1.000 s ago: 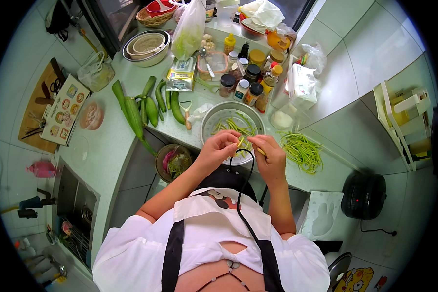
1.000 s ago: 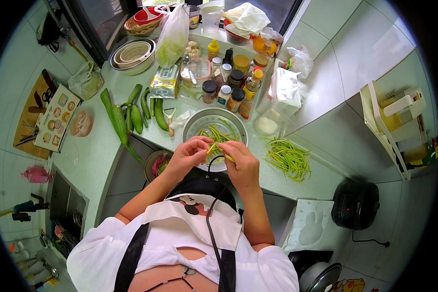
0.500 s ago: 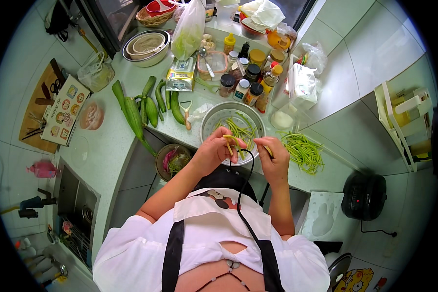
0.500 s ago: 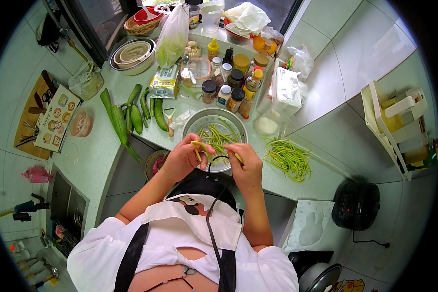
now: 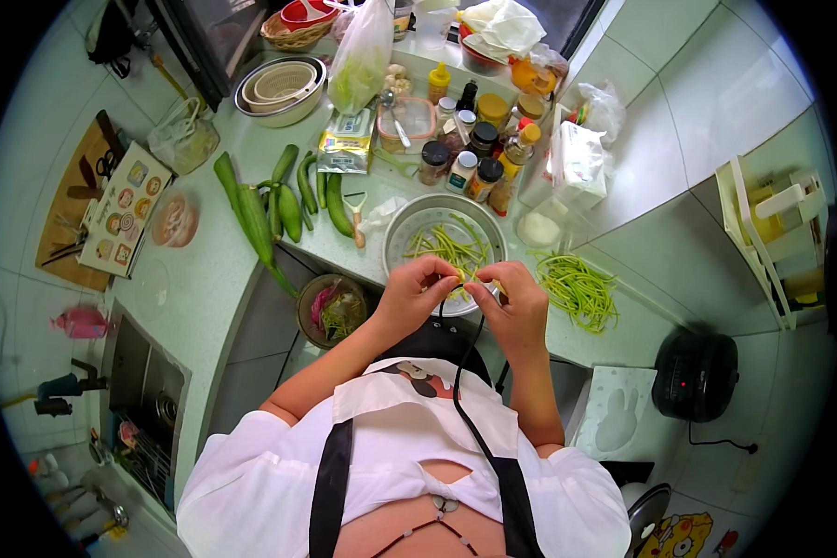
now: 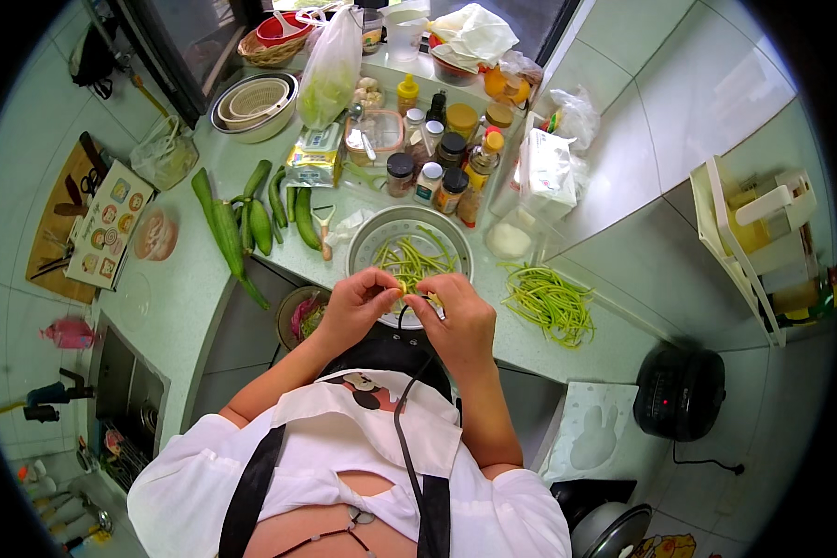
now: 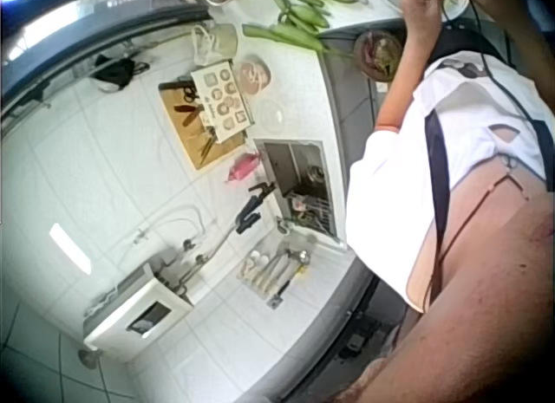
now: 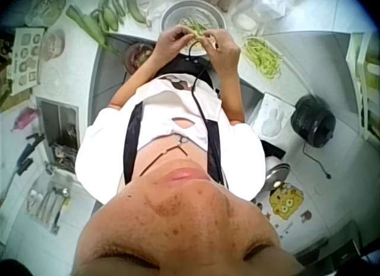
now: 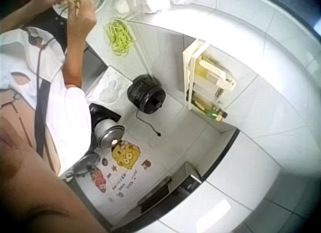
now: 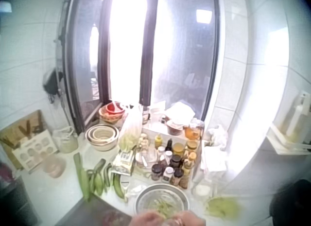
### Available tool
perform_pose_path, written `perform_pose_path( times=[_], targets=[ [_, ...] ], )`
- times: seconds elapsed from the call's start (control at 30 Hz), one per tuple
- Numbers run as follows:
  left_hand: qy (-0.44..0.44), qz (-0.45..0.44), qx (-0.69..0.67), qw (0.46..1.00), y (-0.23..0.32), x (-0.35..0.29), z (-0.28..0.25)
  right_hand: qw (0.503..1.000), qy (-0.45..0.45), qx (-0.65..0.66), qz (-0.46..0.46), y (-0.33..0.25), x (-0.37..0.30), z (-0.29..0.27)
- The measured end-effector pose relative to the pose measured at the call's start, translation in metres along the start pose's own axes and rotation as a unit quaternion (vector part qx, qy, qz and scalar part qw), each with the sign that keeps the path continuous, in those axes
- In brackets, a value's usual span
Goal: The person breaks long stalks of a green vegetable into shorter segments by hand, placing the segments onto the counter.
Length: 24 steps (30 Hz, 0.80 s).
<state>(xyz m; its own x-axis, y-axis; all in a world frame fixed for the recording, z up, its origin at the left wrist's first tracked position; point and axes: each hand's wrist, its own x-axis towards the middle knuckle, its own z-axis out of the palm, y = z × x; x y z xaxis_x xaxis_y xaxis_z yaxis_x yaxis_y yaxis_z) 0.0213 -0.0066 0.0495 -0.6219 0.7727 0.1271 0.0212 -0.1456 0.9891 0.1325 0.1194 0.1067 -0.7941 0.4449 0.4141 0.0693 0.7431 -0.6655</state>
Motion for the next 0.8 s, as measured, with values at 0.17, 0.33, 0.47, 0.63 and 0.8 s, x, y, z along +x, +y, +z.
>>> perform_pose_path(
  times=[0.17, 0.33, 0.47, 0.63, 0.8],
  targets=[
    [0.006, 0.048, 0.065, 0.997, 0.000, -0.001, -0.002, 1.000, -0.010, -0.011, -0.015, -0.001, 0.000, 0.003],
    [0.008, 0.075, 0.098, 0.992, 0.005, -0.001, -0.002, 0.999, -0.003, -0.013, -0.038, 0.001, 0.000, 0.005],
    [0.006, 0.096, 0.118, 0.988, 0.006, -0.001, -0.003, 0.998, 0.018, -0.042, -0.042, 0.004, 0.000, 0.007],
    [0.002, 0.105, 0.127, 0.986, 0.008, 0.001, -0.003, 0.997, 0.008, -0.055, -0.051, 0.004, 0.002, 0.004],
    [0.001, 0.100, 0.127, 0.987, 0.005, 0.000, -0.005, 0.999, -0.004, -0.050, -0.015, 0.008, -0.002, 0.008]
  ],
)
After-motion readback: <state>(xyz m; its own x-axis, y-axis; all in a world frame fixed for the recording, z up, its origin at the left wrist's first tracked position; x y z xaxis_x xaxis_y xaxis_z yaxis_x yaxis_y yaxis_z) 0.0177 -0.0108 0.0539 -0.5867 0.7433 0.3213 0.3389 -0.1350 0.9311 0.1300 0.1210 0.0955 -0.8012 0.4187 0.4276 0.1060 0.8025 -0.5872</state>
